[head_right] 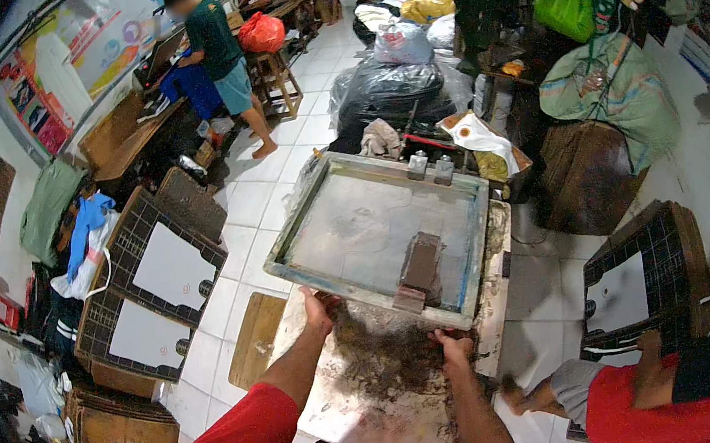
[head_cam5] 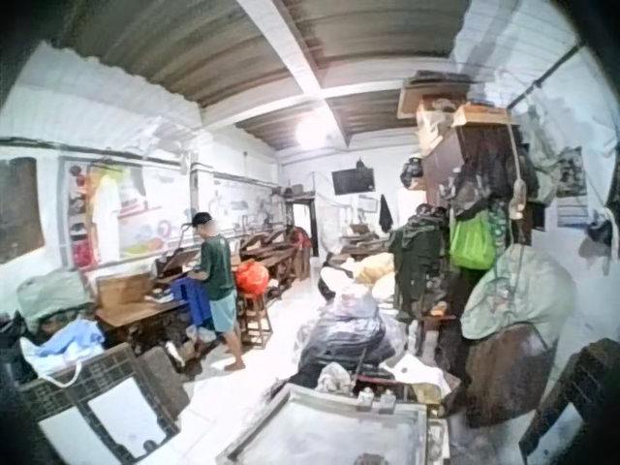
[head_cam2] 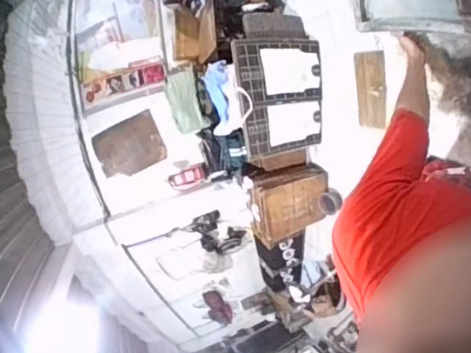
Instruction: The person performs screen printing on white tank tops. They place a tank top on a board, lower a screen, pull a squeegee across the mesh to transfer ink, lift the screen, and repeat the cycle on successive garments.
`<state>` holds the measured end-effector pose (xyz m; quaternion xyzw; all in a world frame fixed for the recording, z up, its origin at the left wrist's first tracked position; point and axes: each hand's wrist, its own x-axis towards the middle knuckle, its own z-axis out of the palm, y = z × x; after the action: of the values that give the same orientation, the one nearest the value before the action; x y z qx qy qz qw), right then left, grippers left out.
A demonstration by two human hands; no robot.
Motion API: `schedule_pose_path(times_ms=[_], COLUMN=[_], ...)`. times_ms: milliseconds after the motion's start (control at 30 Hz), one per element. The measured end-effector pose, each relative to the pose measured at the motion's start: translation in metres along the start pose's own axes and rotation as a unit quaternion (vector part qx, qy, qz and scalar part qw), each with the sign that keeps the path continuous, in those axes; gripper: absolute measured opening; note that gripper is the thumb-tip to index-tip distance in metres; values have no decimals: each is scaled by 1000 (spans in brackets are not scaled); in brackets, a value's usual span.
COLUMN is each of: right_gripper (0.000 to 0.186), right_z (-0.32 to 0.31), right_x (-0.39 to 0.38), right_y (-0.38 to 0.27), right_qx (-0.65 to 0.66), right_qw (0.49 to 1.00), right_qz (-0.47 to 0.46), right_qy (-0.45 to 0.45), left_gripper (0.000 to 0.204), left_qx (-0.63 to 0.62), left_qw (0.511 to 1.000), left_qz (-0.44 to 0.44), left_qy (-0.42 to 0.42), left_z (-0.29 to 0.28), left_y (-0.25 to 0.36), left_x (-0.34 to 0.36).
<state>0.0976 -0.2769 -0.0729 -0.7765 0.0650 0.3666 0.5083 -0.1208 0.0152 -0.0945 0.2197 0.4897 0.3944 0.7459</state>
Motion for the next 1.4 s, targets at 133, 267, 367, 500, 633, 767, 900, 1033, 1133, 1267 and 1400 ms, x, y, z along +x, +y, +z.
schedule_pose_path(times_ms=[133, 267, 367, 500, 633, 767, 900, 1033, 1133, 1267, 1400], right_gripper=[49, 35, 29, 22, 21, 18, 21, 30, 34, 35, 38], right_z=[-6, -28, -14, 72, 193, 336, 450, 549, 630, 737, 838], right_x=[5, -37, -87, -150, -211, -273, -314, -337, -339, -337, -337], right_y=[22, 41, 52, 73, 99, 124, 117, 97, 85, 84, 52], right_qx=[-63, -199, -331, -341, -333, -349, -447, -438, -493, -546, -556], right_qw=[978, 914, 863, 848, 834, 727, 608, 670, 635, 562, 454], right_qz=[-200, -309, -285, -342, -433, -578, -598, -393, -337, -378, -432], right_qy=[-23, 170, 254, 218, 74, -125, -270, -452, -490, -492, -546], left_gripper=[83, 63, 60, 59, 70, 63, 51, 52, 55, 46, 42], left_qx=[120, 508, 672, 647, 678, 623, 504, 442, 430, 450, 442], left_qw=[987, 819, 615, 668, 733, 771, 827, 855, 874, 870, 868], left_qz=[16, 184, 307, 322, 52, -30, -8, -26, -69, -92, -28], left_qy=[-108, -192, -277, -180, -4, 129, 247, 271, 215, 180, 226], left_z=[-16, -95, -204, -382, -549, -659, -716, -745, -764, -796, -833], left_y=[1, 13, 42, 67, 95, 134, 161, 160, 156, 177, 247], left_x=[-24, -107, -176, -259, -302, -316, -306, -281, -255, -206, -125])
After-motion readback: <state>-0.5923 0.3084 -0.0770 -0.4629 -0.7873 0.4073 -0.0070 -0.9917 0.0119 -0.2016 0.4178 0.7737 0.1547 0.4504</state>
